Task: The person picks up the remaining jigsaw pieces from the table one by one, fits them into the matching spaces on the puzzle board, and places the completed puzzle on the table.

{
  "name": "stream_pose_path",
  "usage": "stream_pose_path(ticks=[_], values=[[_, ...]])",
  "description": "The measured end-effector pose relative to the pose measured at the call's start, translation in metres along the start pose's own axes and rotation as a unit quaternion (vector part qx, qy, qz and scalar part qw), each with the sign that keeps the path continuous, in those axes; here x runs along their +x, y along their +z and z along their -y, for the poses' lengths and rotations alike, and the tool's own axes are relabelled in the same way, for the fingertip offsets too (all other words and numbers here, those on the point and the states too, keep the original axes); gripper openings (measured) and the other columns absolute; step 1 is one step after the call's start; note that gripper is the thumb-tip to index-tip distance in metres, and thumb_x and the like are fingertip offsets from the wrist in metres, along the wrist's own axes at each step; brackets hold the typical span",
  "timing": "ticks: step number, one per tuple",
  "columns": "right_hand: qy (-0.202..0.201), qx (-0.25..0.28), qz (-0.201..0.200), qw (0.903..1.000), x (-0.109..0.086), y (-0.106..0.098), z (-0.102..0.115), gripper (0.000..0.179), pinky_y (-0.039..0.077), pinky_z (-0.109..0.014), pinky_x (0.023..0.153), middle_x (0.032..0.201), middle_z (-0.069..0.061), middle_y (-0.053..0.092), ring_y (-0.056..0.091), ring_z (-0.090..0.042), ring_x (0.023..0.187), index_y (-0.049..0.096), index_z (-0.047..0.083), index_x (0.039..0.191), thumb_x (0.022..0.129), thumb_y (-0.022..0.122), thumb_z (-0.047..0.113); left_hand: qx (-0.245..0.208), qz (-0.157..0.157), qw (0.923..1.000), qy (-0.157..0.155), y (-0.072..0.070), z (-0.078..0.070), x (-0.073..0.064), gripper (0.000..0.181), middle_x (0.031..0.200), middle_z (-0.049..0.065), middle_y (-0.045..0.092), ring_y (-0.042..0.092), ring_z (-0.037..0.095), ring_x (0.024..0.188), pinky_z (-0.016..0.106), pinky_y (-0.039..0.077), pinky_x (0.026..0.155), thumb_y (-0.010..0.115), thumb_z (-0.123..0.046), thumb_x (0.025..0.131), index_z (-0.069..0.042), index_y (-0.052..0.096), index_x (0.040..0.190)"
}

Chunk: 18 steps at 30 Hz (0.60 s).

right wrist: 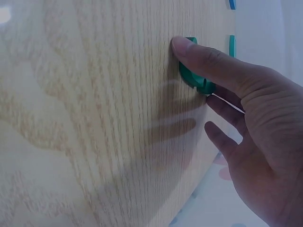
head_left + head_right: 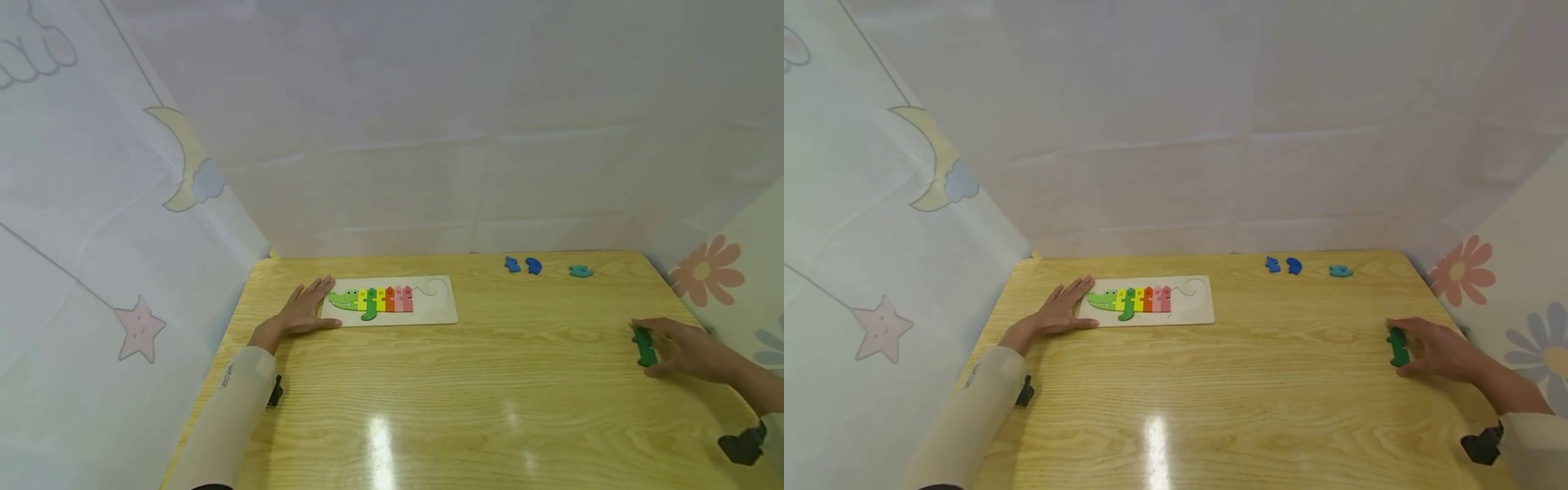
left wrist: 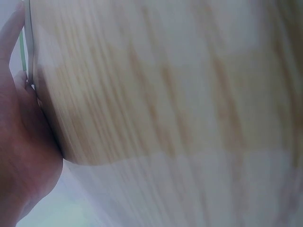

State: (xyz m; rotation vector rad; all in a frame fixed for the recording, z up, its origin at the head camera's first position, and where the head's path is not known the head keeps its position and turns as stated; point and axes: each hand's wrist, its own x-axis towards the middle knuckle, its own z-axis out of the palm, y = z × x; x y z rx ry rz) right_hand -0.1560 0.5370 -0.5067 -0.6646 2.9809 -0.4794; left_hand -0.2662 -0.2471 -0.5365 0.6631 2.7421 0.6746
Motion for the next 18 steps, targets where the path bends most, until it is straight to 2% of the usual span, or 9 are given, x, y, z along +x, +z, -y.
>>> stream_pose_path(ticks=[1,5,9,10,13,16,17,18], values=[[0.004,0.003,0.003,1.0,-0.0001,0.0002,0.0005,0.102,0.056,-0.023,0.072,0.135,-0.033,0.061,0.062,-0.055,0.109,0.054,-0.008,0.146,0.065,0.102,0.03,0.0,0.001,1.0,-0.001,0.0,0.0003,0.0002,0.113,0.178,0.015,0.011,0.008,0.038,0.164,0.067,-0.001,0.127,0.075,-0.062,0.091,-0.007,0.017,0.171],[0.014,0.016,0.004,0.9998,-0.001,0.0005,0.0007,0.097,0.054,-0.02,0.074,0.135,-0.032,0.06,0.06,-0.057,0.109,0.054,-0.011,0.143,0.066,0.102,0.025,0.005,0.008,0.9999,-0.007,-0.0001,0.0018,0.0011,0.111,0.178,0.012,0.009,0.006,0.036,0.164,0.066,-0.003,0.128,0.074,-0.061,0.092,-0.009,0.015,0.171],[0.017,0.025,0.01,0.9995,-0.0011,0.0006,-0.0005,0.094,0.059,-0.027,0.073,0.134,-0.035,0.059,0.063,-0.059,0.106,0.054,-0.014,0.14,0.068,0.101,0.023,0.009,0.013,0.9998,-0.011,0.0002,0.0034,0.0017,0.112,0.179,0.011,0.007,0.004,0.035,0.165,0.064,-0.004,0.128,0.073,-0.062,0.092,-0.01,0.013,0.172],[0.016,0.026,0.008,0.9995,-0.0012,0.0008,-0.0012,0.092,0.059,-0.029,0.073,0.136,-0.028,0.061,0.069,-0.048,0.106,0.055,-0.012,0.139,0.068,0.101,0.024,0.01,0.013,0.9998,-0.012,0.0003,0.0038,0.0017,0.112,0.179,0.011,0.007,0.004,0.034,0.165,0.064,-0.004,0.128,0.073,-0.062,0.092,-0.01,0.013,0.172],[0.018,0.019,0.005,0.9996,-0.0012,0.0006,-0.0022,0.087,0.059,-0.029,0.073,0.135,-0.025,0.062,0.071,-0.021,0.105,0.058,-0.009,0.137,0.069,0.101,0.025,0.01,0.011,0.9998,-0.012,-0.0001,0.0034,0.0015,0.112,0.179,0.011,0.008,0.004,0.035,0.165,0.065,-0.003,0.128,0.073,-0.062,0.092,-0.009,0.014,0.171],[0.018,0.014,0.001,0.9997,-0.0018,0.0007,-0.0028,0.083,0.057,-0.026,0.074,0.135,-0.022,0.063,0.069,-0.012,0.103,0.061,-0.006,0.135,0.07,0.1,0.026,0.008,0.007,0.9999,-0.009,-0.001,0.0018,0.0004,0.113,0.178,0.013,0.01,0.005,0.037,0.164,0.066,-0.002,0.128,0.073,-0.063,0.092,-0.008,0.015,0.171],[0.019,0.016,0.005,0.9997,-0.0018,0.0008,-0.0026,0.083,0.058,-0.028,0.073,0.133,-0.029,0.061,0.071,-0.024,0.103,0.06,-0.007,0.135,0.07,0.1,0.025,0.004,0.006,1.0,-0.006,-0.0013,0.0014,0.0001,0.114,0.178,0.014,0.01,0.006,0.037,0.164,0.066,-0.002,0.128,0.073,-0.064,0.091,-0.007,0.016,0.171],[0.019,0.017,0.004,0.9997,-0.0021,0.0011,-0.0029,0.082,0.058,-0.028,0.074,0.133,-0.029,0.061,0.071,-0.03,0.104,0.06,-0.007,0.135,0.07,0.1,0.025,0.003,0.002,1.0,-0.002,0.0,0.0034,0.0004,0.114,0.178,0.014,0.01,0.005,0.037,0.164,0.066,-0.003,0.128,0.07,-0.068,0.092,-0.007,0.015,0.171]])
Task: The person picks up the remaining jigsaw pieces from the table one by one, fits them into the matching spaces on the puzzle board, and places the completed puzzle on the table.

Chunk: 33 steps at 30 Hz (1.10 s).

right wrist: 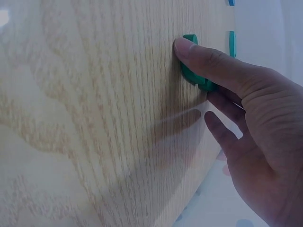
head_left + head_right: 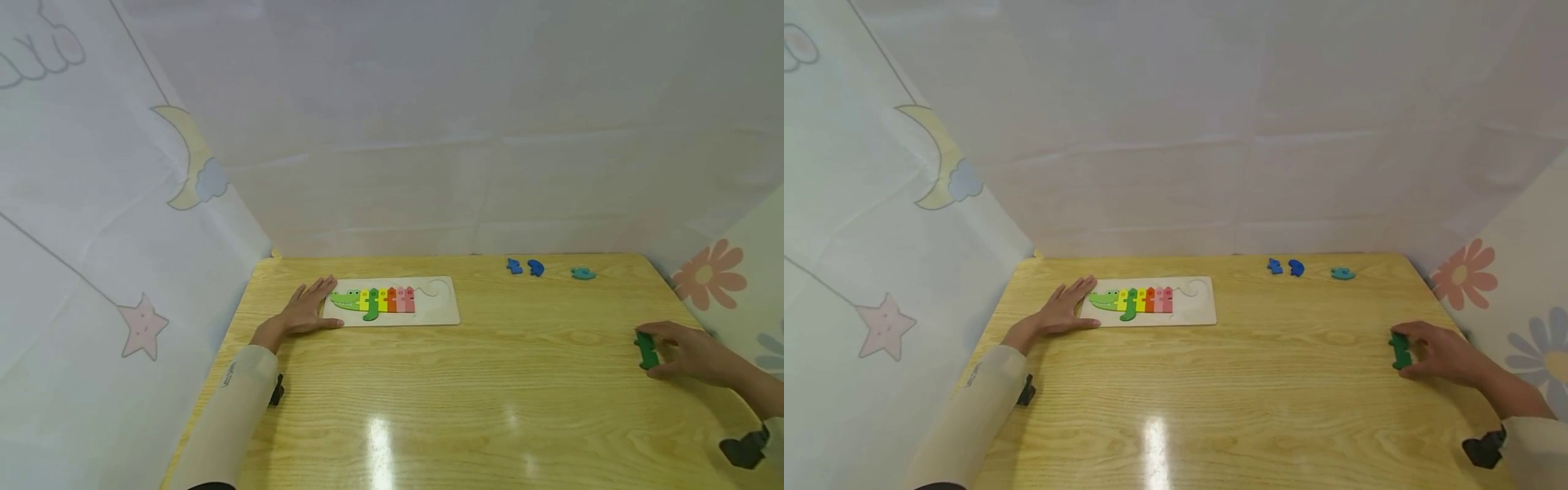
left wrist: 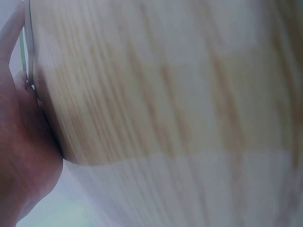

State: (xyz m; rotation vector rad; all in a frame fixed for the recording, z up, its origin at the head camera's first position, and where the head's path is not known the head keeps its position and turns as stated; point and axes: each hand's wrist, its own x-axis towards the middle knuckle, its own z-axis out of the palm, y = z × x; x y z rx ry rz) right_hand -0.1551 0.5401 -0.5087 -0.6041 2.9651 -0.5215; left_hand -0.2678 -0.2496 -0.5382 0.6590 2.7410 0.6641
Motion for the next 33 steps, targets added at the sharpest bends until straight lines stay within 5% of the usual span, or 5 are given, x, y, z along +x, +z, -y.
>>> stream_pose_path(ticks=[11,15,21,27,33], values=[[0.002,0.01,0.005,0.9999,-0.001,0.003,-0.002,0.084,0.062,-0.036,0.072,0.135,-0.036,0.057,0.063,-0.06,0.105,0.058,-0.011,0.136,0.071,0.099,0.022,-0.007,-0.003,0.9999,0.011,0.005,0.008,0.003,0.121,0.179,0.012,0.009,0.004,0.036,0.165,0.066,-0.004,0.127,0.065,-0.08,0.088,-0.009,0.014,0.171],[-0.003,0.001,-0.001,1.0,0.0,0.004,-0.002,0.083,0.061,-0.028,0.071,0.134,-0.035,0.059,0.067,-0.053,0.102,0.06,-0.011,0.134,0.07,0.1,0.023,-0.002,-0.001,1.0,0.007,0.008,0.013,0.005,0.12,0.179,0.009,0.008,0.004,0.034,0.165,0.065,-0.005,0.128,0.064,-0.08,0.087,-0.012,0.013,0.172],[0.0,-0.006,-0.005,1.0,0.0,0.003,-0.002,0.081,0.06,-0.025,0.072,0.132,-0.034,0.061,0.074,-0.025,0.097,0.063,-0.01,0.132,0.07,0.1,0.025,0.004,0.005,1.0,0.0,0.011,0.018,0.008,0.117,0.179,0.006,0.007,0.003,0.032,0.165,0.062,-0.005,0.129,0.068,-0.075,0.089,-0.015,0.012,0.172],[0.007,0.005,0.006,0.9999,0.0,0.002,0.003,0.082,0.061,-0.029,0.071,0.132,-0.038,0.058,0.066,-0.056,0.102,0.061,-0.013,0.133,0.071,0.099,0.023,0.005,0.007,1.0,-0.004,0.012,0.019,0.008,0.115,0.179,0.004,0.005,0.001,0.029,0.166,0.061,-0.006,0.129,0.069,-0.072,0.09,-0.017,0.011,0.173],[0.013,-0.001,0.011,0.9999,0.001,-0.001,0.006,0.082,0.063,-0.043,0.07,0.135,-0.039,0.055,0.065,-0.06,0.103,0.059,-0.013,0.134,0.072,0.099,0.025,0.005,0.006,1.0,-0.005,0.01,0.017,0.007,0.115,0.18,0.005,0.005,0.001,0.03,0.165,0.061,-0.006,0.129,0.069,-0.071,0.09,-0.016,0.011,0.173]])
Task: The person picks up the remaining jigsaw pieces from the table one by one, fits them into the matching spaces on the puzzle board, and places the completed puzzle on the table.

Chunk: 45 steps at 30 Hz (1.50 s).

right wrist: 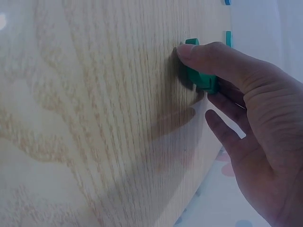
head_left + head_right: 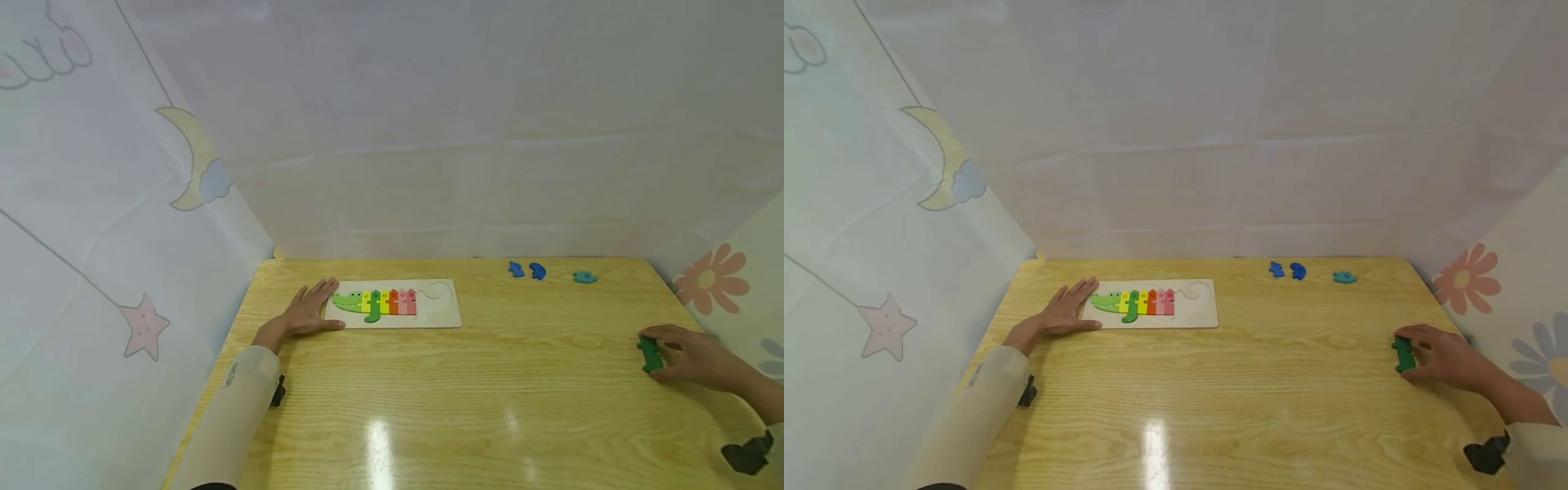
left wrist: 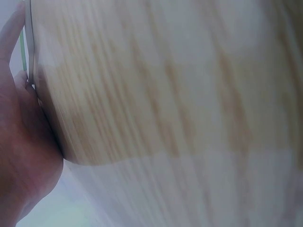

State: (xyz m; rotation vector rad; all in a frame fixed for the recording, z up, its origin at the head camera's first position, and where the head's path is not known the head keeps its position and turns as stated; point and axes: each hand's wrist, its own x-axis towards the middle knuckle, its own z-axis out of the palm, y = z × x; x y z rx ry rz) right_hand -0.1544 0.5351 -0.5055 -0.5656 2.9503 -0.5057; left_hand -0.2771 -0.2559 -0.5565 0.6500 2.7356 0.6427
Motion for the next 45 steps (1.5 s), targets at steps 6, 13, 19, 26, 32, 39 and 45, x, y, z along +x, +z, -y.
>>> stream_pose_path(ticks=[6,13,19,26,32,39,45], values=[[0.007,-0.008,0.001,0.9999,0.004,-0.002,0.002,0.086,0.063,-0.049,0.071,0.136,-0.04,0.053,0.066,-0.059,0.102,0.058,-0.014,0.136,0.072,0.099,0.027,0.001,0.004,1.0,-0.003,-0.001,-0.002,-0.002,0.115,0.18,0.004,0.004,0.0,0.029,0.165,0.061,-0.006,0.129,0.069,-0.071,0.089,-0.017,0.01,0.173],[0.008,0.002,-0.007,0.9999,0.007,-0.003,0.004,0.087,0.063,-0.039,0.069,0.136,-0.039,0.053,0.065,-0.061,0.103,0.058,-0.015,0.136,0.07,0.1,0.024,-0.004,-0.004,1.0,0.001,-0.001,-0.003,-0.001,0.116,0.179,0.006,0.007,0.002,0.032,0.165,0.062,-0.005,0.128,0.07,-0.072,0.089,-0.015,0.012,0.172],[-0.016,-0.003,-0.024,0.9996,0.008,-0.003,0.002,0.085,0.062,-0.033,0.065,0.133,-0.037,0.053,0.065,-0.06,0.101,0.058,-0.016,0.135,0.068,0.1,0.016,0.0,0.0,1.0,-0.002,-0.001,-0.004,-0.001,0.116,0.18,0.005,0.006,0.002,0.03,0.165,0.061,-0.006,0.129,0.069,-0.072,0.089,-0.016,0.012,0.172],[-0.068,-0.041,-0.066,0.9947,0.011,-0.005,0.005,0.082,0.061,-0.03,0.064,0.129,-0.029,0.059,0.073,-0.042,0.094,0.064,-0.013,0.13,0.062,0.102,0.014,0.0,-0.004,1.0,0.0,0.0,-0.002,-0.001,0.115,0.179,0.005,0.006,0.002,0.031,0.165,0.063,-0.005,0.128,0.071,-0.07,0.089,-0.015,0.012,0.172],[-0.085,-0.066,-0.077,0.9913,0.015,-0.008,0.01,0.085,0.059,-0.031,0.064,0.128,-0.029,0.061,0.069,-0.049,0.095,0.064,-0.011,0.132,0.061,0.103,0.015,-0.003,-0.004,1.0,0.001,-0.002,-0.004,-0.002,0.116,0.179,0.007,0.007,0.003,0.033,0.165,0.063,-0.005,0.128,0.07,-0.071,0.089,-0.013,0.013,0.172],[-0.121,-0.09,-0.107,0.9828,0.018,-0.011,0.01,0.089,0.057,-0.031,0.064,0.126,-0.023,0.063,0.068,-0.04,0.093,0.067,0.006,0.138,0.058,0.104,0.016,0.001,-0.002,1.0,0.002,-0.003,-0.007,-0.003,0.114,0.179,0.006,0.006,0.001,0.031,0.165,0.061,-0.006,0.129,0.069,-0.069,0.091,-0.015,0.011,0.172],[-0.128,-0.1,-0.109,0.9807,0.023,-0.013,0.013,0.088,0.057,-0.03,0.066,0.127,-0.02,0.064,0.067,-0.024,0.098,0.067,-0.004,0.135,0.059,0.104,0.017,-0.001,-0.001,1.0,0.001,-0.003,-0.007,-0.004,0.113,0.179,0.006,0.005,0.001,0.031,0.165,0.061,-0.007,0.129,0.069,-0.069,0.091,-0.014,0.011,0.172]])
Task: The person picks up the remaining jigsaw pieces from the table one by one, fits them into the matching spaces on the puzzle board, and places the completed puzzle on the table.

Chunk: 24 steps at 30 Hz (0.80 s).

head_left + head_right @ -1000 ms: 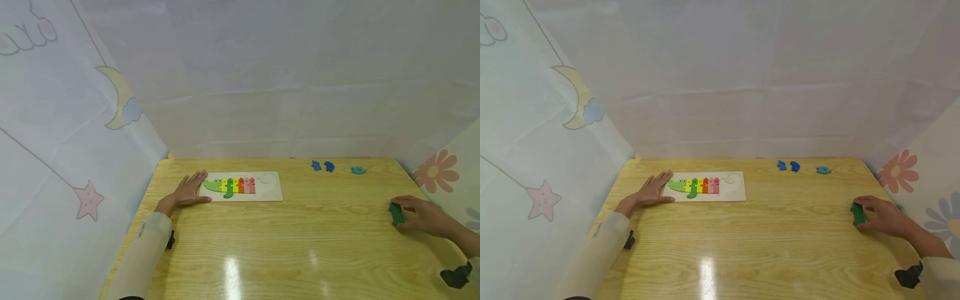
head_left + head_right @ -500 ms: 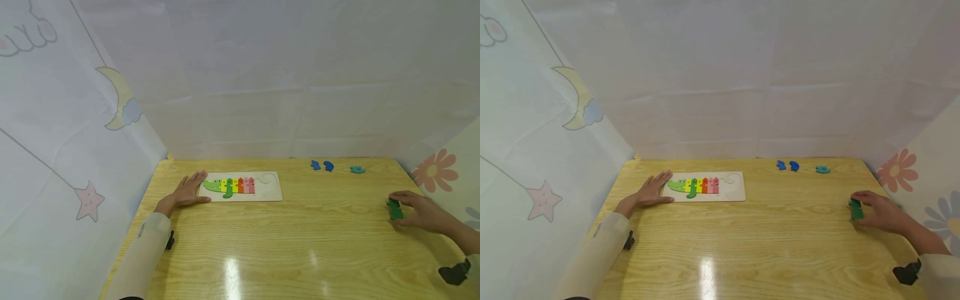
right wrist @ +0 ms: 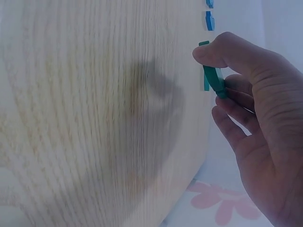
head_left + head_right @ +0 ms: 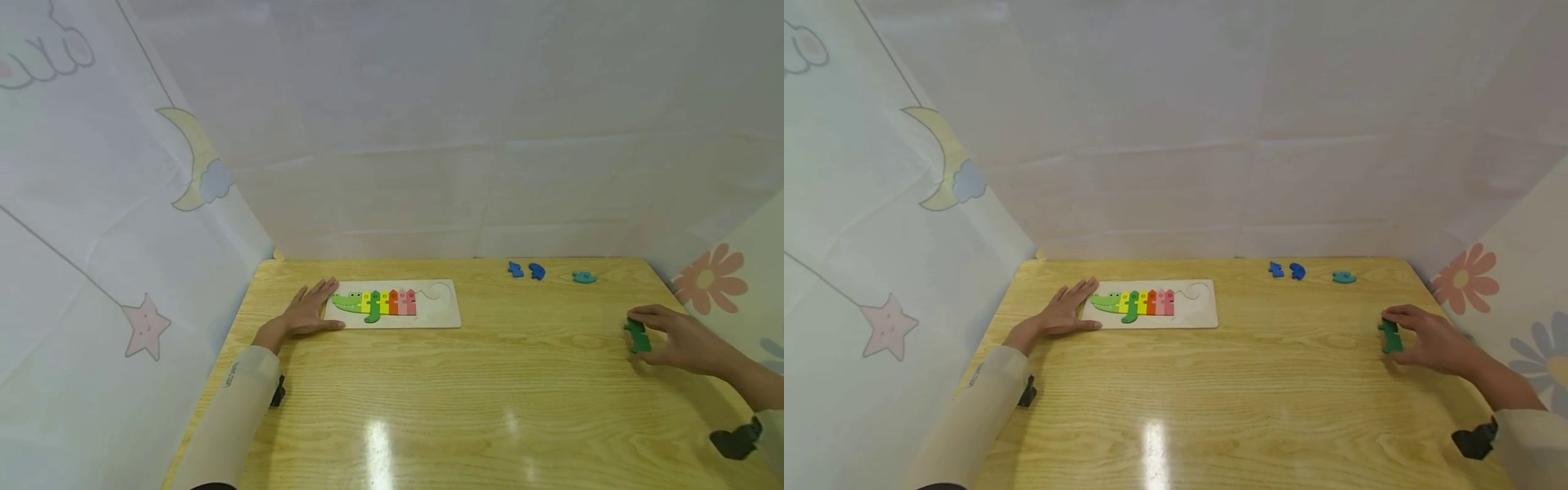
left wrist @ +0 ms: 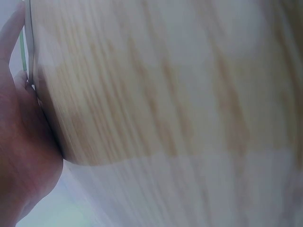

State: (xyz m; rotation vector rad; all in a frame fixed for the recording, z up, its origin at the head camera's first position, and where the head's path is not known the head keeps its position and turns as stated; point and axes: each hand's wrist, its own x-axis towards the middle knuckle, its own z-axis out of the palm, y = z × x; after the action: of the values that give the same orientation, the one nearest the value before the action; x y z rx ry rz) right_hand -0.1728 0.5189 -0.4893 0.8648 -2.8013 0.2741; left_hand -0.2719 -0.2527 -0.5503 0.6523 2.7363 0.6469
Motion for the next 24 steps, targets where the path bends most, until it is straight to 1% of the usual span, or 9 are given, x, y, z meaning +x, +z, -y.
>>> stream_pose_path(ticks=[2,5,8,11,14,18,20,24], values=[[-0.006,0.0,-0.002,1.0,0.003,0.0,0.001,0.087,0.057,-0.031,0.066,0.127,-0.02,0.064,0.068,-0.024,0.097,0.067,-0.007,0.133,0.059,0.104,0.017,-0.001,0.001,1.0,-0.001,0.0,0.0,-0.001,0.114,0.18,0.005,0.005,0.0,0.031,0.165,0.061,-0.007,0.129,0.069,-0.07,0.091,-0.015,0.011,0.172],[-0.013,-0.001,-0.005,0.9999,0.007,0.001,0.002,0.085,0.058,-0.032,0.065,0.126,-0.02,0.064,0.069,-0.034,0.092,0.067,-0.009,0.13,0.059,0.104,0.018,-0.002,-0.001,1.0,0.0,0.0,-0.001,-0.001,0.116,0.179,0.006,0.006,0.001,0.031,0.165,0.061,-0.006,0.129,0.069,-0.071,0.089,-0.015,0.012,0.172],[-0.015,-0.003,-0.001,0.9999,0.01,0.002,0.004,0.083,0.058,-0.035,0.065,0.126,-0.021,0.063,0.069,-0.039,0.092,0.067,-0.011,0.128,0.06,0.103,0.019,-0.003,-0.003,1.0,0.003,0.0,-0.002,-0.002,0.118,0.179,0.007,0.007,0.002,0.032,0.165,0.062,-0.006,0.129,0.068,-0.075,0.088,-0.014,0.012,0.172],[-0.012,-0.003,0.005,0.9999,0.013,0.002,0.005,0.081,0.058,-0.036,0.067,0.128,-0.021,0.063,0.067,-0.04,0.095,0.068,-0.011,0.127,0.061,0.103,0.02,-0.009,-0.005,0.9999,0.007,0.0,-0.002,-0.002,0.12,0.179,0.009,0.008,0.003,0.035,0.165,0.064,-0.005,0.128,0.066,-0.079,0.087,-0.012,0.014,0.172],[-0.01,-0.002,0.007,0.9999,0.017,0.003,0.007,0.08,0.059,-0.036,0.068,0.129,-0.02,0.063,0.066,-0.04,0.098,0.068,-0.011,0.126,0.061,0.103,0.02,-0.005,-0.003,1.0,0.006,0.0,-0.001,-0.001,0.122,0.179,0.008,0.007,0.003,0.034,0.165,0.064,-0.005,0.128,0.063,-0.083,0.087,-0.012,0.013,0.172],[-0.014,0.001,0.006,0.9999,0.023,0.002,0.009,0.08,0.059,-0.037,0.068,0.128,-0.02,0.063,0.067,-0.04,0.098,0.068,-0.012,0.126,0.061,0.103,0.019,0.0,0.0,1.0,0.003,0.0,-0.001,-0.001,0.122,0.179,0.007,0.006,0.001,0.033,0.165,0.063,-0.006,0.128,0.061,-0.084,0.087,-0.013,0.011,0.172],[-0.014,0.004,0.007,0.9999,0.027,0.001,0.011,0.08,0.059,-0.04,0.068,0.128,-0.021,0.063,0.067,-0.041,0.098,0.067,-0.013,0.126,0.062,0.103,0.017,-0.004,-0.003,1.0,0.007,-0.001,-0.001,-0.001,0.122,0.179,0.008,0.007,0.002,0.034,0.165,0.064,-0.006,0.128,0.062,-0.083,0.087,-0.012,0.012,0.172],[-0.016,0.008,0.001,0.9998,0.034,-0.001,0.017,0.078,0.06,-0.039,0.068,0.128,-0.02,0.063,0.067,-0.041,0.098,0.069,-0.012,0.126,0.061,0.103,0.016,-0.005,-0.008,0.9999,0.012,-0.001,0.001,0.0,0.122,0.179,0.008,0.008,0.003,0.034,0.165,0.065,-0.005,0.128,0.064,-0.082,0.086,-0.011,0.014,0.172]])
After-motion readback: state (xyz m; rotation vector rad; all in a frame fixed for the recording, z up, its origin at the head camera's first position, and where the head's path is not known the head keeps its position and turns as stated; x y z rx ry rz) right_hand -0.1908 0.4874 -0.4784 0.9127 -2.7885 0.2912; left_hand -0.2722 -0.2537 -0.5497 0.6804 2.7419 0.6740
